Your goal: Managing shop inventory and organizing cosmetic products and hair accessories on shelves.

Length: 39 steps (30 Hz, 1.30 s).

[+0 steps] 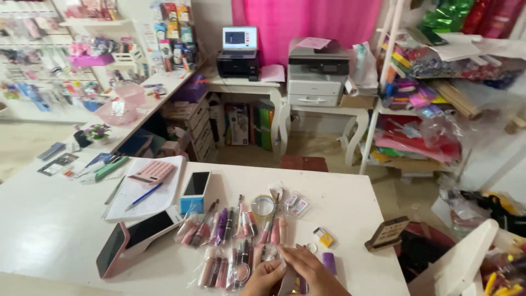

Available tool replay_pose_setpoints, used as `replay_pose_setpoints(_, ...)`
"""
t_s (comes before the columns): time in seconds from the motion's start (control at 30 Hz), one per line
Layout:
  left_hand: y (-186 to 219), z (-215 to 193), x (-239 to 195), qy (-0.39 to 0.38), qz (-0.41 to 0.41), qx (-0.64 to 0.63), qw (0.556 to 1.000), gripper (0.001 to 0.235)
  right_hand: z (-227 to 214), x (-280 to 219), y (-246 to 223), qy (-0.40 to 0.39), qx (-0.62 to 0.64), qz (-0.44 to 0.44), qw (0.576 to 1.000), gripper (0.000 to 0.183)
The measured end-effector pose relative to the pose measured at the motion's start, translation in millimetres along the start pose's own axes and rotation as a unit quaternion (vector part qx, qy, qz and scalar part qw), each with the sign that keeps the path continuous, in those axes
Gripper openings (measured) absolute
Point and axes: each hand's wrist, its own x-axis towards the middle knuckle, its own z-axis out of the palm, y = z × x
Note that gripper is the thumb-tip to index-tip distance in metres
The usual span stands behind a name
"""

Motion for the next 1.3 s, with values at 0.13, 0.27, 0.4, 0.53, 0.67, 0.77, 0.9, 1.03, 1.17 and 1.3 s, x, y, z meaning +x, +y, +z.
replay_pose_setpoints(0.13,-21,-7,13,-0.002,0.037,0.016,0.999,0.042,-8,0,7,-0.006,-0.012,0.019,1.0,0.073)
replay_pose_setpoints(0.27,-29,17,17,0.056,0.089,-0.006,0.994,0.029,-17,1,26,-0.001,-0.031,-0.075,0.997,0.091)
replay_pose_setpoints(0.4,-71,5,24,0.179,0.187,0.001,0.966,0.027,-12,-4,34,-0.001,-0.064,-0.112,0.992,0.057)
replay_pose_setpoints(0.53,-68,23,12,0.234,0.19,0.01,0.953,0.029,-36,-2,7,-0.032,-0.003,-0.14,0.99,0.086)
replay_pose_setpoints(0.67,-68,48,5,0.247,0.199,0.019,0.948,0.03,-40,-4,8,-0.023,-0.03,-0.159,0.987,0.103)
replay_pose_setpoints(0.77,-64,58,0,0.304,0.206,0.036,0.93,0.028,-37,-4,5,-0.007,-0.021,-0.145,0.989,0.099)
replay_pose_setpoints(0.9,-41,80,-10,0.404,0.217,-0.058,0.887,0.045,-29,-6,1,0.064,0.002,-0.159,0.985,0.086)
replay_pose_setpoints(1.03,-4,118,-16,0.42,0.238,-0.125,0.867,0.038,-27,4,-11,0.179,0.009,-0.184,0.967,0.048)
replay_pose_setpoints(1.17,17,134,-12,0.404,0.229,-0.123,0.877,0.047,-24,15,-23,0.251,0.002,-0.195,0.948,0.019)
replay_pose_setpoints(1.3,25,117,-9,0.356,0.214,-0.075,0.907,0.037,-18,20,-24,0.296,0.006,-0.103,0.95,0.009)
